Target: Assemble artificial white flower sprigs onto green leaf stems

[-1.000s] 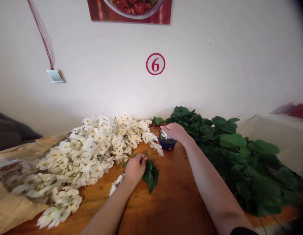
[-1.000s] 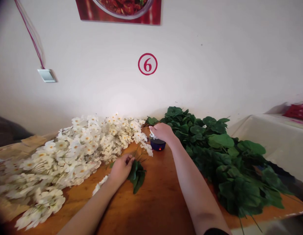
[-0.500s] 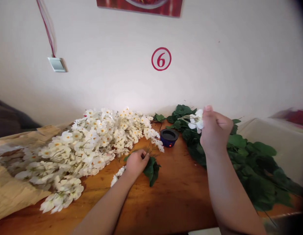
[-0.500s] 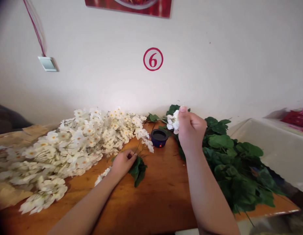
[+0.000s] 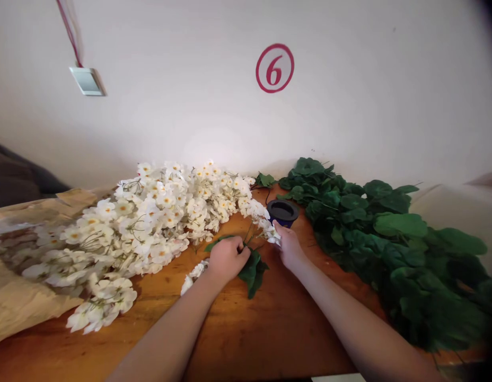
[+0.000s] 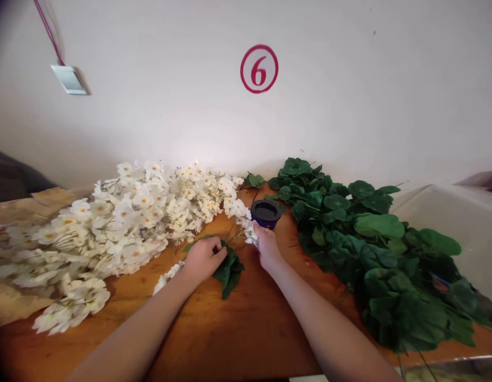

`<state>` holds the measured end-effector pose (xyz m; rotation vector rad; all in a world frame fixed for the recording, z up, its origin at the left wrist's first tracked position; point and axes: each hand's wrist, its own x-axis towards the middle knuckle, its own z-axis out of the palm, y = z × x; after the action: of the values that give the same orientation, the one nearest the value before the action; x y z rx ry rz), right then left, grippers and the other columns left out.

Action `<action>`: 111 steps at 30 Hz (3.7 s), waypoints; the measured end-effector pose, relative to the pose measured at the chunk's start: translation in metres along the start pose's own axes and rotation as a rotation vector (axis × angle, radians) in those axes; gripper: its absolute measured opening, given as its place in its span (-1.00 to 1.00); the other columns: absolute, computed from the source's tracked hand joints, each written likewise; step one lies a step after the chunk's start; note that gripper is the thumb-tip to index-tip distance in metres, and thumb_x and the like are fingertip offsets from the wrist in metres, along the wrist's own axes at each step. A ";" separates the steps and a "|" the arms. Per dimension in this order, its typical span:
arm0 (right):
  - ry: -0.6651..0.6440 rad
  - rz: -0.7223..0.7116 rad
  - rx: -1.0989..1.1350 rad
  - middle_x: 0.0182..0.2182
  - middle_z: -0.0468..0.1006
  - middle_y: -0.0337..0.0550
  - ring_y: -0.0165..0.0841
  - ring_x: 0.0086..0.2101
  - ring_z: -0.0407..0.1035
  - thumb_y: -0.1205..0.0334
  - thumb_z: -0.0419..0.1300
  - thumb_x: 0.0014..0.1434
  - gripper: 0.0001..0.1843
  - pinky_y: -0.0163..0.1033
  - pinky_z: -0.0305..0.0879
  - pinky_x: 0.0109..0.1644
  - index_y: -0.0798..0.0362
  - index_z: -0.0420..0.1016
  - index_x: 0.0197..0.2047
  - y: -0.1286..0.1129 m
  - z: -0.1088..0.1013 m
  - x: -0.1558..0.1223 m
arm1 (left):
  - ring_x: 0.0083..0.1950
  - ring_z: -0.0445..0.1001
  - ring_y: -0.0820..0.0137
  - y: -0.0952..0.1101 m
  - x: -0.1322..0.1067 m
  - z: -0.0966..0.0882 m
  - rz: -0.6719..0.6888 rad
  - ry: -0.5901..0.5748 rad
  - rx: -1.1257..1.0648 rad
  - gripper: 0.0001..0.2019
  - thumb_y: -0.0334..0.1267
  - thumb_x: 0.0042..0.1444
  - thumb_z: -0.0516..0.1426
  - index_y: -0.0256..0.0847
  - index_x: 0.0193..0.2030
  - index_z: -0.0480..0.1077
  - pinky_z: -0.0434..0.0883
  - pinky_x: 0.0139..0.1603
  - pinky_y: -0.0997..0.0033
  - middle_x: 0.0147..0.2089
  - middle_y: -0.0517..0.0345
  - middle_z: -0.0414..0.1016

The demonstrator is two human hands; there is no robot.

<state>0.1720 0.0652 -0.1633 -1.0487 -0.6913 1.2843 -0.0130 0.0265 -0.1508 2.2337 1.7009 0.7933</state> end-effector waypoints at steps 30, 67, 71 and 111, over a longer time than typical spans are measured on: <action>-0.059 0.093 0.009 -0.77 0.26 -0.39 -0.55 -0.78 -0.02 -0.07 0.40 -0.19 -0.57 -0.37 -0.21 -0.72 0.06 0.33 -0.56 0.004 -0.010 0.009 | -0.43 0.32 0.42 0.002 0.002 0.001 0.026 -0.082 -0.032 -0.76 -0.16 0.13 0.08 -0.17 -0.53 0.30 0.09 -0.42 0.41 -0.47 0.19 0.40; -0.185 -0.088 -0.326 -0.80 0.26 -0.30 -0.52 -0.75 0.03 -0.18 0.31 -0.05 -0.49 -0.36 -0.11 -0.72 0.06 0.35 -0.69 -0.010 -0.011 -0.001 | -0.32 0.38 0.36 -0.003 0.002 0.002 0.193 -0.127 0.062 -0.74 -0.18 0.26 0.01 -0.17 -0.45 0.29 0.16 -0.33 0.40 -0.39 0.13 0.42; -0.156 -0.089 -0.329 -0.80 0.22 -0.33 -0.53 -0.74 0.00 -0.20 0.30 -0.06 -0.46 -0.34 -0.10 -0.70 0.04 0.28 -0.71 -0.006 -0.010 0.001 | -0.32 0.38 0.37 -0.004 0.003 0.003 0.192 -0.114 0.051 -0.74 -0.18 0.26 0.01 -0.17 -0.45 0.28 0.17 -0.32 0.40 -0.40 0.14 0.41; -0.541 -0.064 -0.646 -0.48 0.59 -0.19 -0.33 -0.47 0.43 0.14 0.31 0.00 -0.81 -0.23 0.34 -0.28 0.10 0.53 -0.39 -0.028 -0.022 -0.007 | -0.33 0.41 0.34 0.006 -0.003 0.008 0.210 -0.080 0.122 -0.79 -0.22 0.26 0.03 -0.18 -0.40 0.27 0.16 -0.36 0.38 -0.39 0.13 0.43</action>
<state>0.2021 0.0546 -0.1463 -1.1729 -1.6149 1.3289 -0.0043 0.0229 -0.1556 2.5222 1.5347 0.6485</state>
